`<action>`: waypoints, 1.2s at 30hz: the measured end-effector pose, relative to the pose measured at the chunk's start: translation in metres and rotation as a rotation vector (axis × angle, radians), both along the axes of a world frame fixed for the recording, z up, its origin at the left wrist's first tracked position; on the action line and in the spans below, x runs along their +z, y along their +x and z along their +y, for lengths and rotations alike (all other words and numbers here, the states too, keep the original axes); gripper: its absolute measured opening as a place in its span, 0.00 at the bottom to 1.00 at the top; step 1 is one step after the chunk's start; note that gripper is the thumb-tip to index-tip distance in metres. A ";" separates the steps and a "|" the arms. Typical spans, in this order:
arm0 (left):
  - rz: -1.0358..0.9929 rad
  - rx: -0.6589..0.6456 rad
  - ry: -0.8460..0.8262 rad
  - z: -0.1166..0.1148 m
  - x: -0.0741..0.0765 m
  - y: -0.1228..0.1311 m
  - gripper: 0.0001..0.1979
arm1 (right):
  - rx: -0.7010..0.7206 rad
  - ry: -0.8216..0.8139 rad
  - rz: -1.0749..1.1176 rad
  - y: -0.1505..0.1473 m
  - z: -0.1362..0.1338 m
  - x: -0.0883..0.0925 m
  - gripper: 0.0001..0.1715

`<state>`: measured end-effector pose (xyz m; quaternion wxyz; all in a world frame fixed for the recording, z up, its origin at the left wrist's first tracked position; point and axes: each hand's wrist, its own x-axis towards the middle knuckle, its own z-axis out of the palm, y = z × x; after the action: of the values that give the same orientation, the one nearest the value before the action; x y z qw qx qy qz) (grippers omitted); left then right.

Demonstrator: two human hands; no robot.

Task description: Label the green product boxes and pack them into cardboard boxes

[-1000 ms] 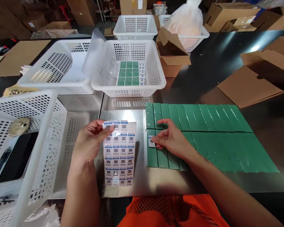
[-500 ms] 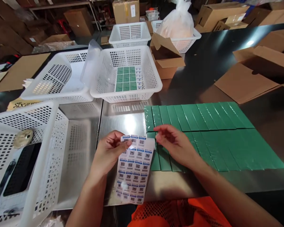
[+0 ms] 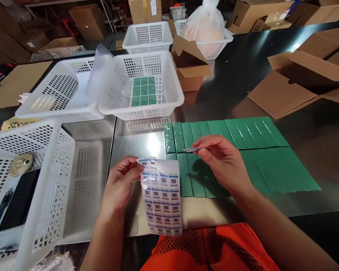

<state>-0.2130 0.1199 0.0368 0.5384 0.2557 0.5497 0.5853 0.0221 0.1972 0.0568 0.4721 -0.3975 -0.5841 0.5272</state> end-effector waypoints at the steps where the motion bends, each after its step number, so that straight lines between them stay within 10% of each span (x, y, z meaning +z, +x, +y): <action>1: -0.007 0.026 -0.010 -0.004 -0.001 0.001 0.06 | 0.022 -0.061 -0.015 0.004 0.003 -0.001 0.14; 7: -0.160 -0.005 -0.165 -0.014 -0.017 0.003 0.11 | 0.302 -0.341 -0.172 0.009 0.014 -0.022 0.16; 10: -0.117 -0.015 -0.183 -0.014 -0.023 0.003 0.11 | 0.326 -0.387 -0.230 0.006 0.014 -0.032 0.33; 24: -0.066 -0.155 -0.161 -0.021 -0.033 0.014 0.12 | 0.226 -0.145 -0.852 -0.003 0.022 -0.022 0.26; 36: 0.033 -0.180 -0.149 -0.026 -0.039 0.014 0.14 | 0.299 0.250 -0.227 -0.011 -0.024 0.002 0.04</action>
<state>-0.1990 0.0941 -0.0023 0.5971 0.2728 0.5753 0.4879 0.0114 0.1733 0.0592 0.3653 -0.3018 -0.7467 0.4669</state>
